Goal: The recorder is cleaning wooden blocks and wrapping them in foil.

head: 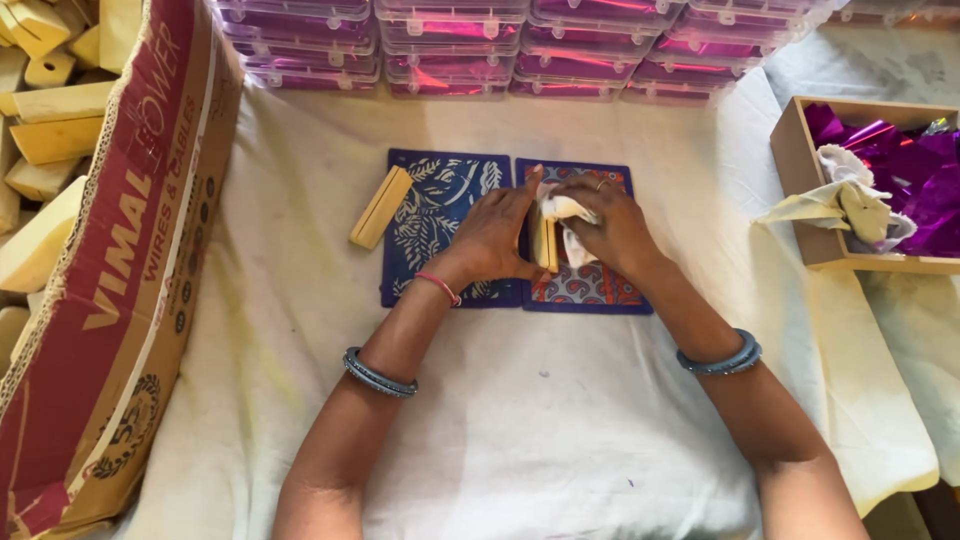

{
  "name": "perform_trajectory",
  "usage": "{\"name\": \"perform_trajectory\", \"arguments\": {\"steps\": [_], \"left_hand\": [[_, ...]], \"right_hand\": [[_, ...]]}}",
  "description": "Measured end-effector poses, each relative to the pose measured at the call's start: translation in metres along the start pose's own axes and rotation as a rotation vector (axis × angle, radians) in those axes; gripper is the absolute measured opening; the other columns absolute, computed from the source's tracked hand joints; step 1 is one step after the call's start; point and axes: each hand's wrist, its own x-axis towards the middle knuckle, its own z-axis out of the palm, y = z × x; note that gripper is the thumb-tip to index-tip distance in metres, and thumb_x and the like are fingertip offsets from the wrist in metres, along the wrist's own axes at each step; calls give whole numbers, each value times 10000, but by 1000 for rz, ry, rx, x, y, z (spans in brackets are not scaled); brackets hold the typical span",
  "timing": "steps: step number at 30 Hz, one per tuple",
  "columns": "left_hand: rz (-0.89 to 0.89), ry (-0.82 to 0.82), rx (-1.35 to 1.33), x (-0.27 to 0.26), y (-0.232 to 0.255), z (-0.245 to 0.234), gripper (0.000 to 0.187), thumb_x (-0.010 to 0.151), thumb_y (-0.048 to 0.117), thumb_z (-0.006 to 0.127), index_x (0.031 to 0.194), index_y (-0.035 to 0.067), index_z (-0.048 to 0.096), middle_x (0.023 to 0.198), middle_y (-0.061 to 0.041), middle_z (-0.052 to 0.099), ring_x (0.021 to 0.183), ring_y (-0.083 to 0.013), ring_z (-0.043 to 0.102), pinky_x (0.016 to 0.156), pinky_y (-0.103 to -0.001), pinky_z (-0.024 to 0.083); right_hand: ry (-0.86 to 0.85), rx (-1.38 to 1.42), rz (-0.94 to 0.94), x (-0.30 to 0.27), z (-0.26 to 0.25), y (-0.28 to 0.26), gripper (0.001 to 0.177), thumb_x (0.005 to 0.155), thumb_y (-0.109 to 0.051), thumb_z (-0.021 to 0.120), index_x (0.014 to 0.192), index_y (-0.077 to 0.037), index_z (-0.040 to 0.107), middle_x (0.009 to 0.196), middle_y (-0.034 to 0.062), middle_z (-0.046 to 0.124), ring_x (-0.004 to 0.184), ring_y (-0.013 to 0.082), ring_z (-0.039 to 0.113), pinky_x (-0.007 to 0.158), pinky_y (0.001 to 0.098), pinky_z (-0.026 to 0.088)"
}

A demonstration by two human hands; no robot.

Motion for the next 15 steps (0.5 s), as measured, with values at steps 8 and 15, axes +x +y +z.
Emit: {"name": "perform_trajectory", "arguments": {"steps": [8, 15], "left_hand": [[8, -21, 17, 1, -1, 3, 1481, 506, 481, 986, 1603, 2, 113, 1437, -187, 542, 1306, -389, 490, 1131, -437, 362], [-20, -25, 12, -2, 7, -3, 1482, 525, 493, 995, 1610, 4, 111, 1396, -196, 549, 1324, -383, 486, 1137, -435, 365]], "right_hand": [[79, -282, -52, -5, -1, -14, 546, 762, -9, 702, 1292, -139, 688, 1349, 62, 647, 1183, 329, 594, 985, 427, 510], [-300, -175, -96, -9, -50, -51, 411, 735, -50, 731, 1136, -140, 752, 1246, 10, 687, 1179, 285, 605, 986, 421, 511]]}}
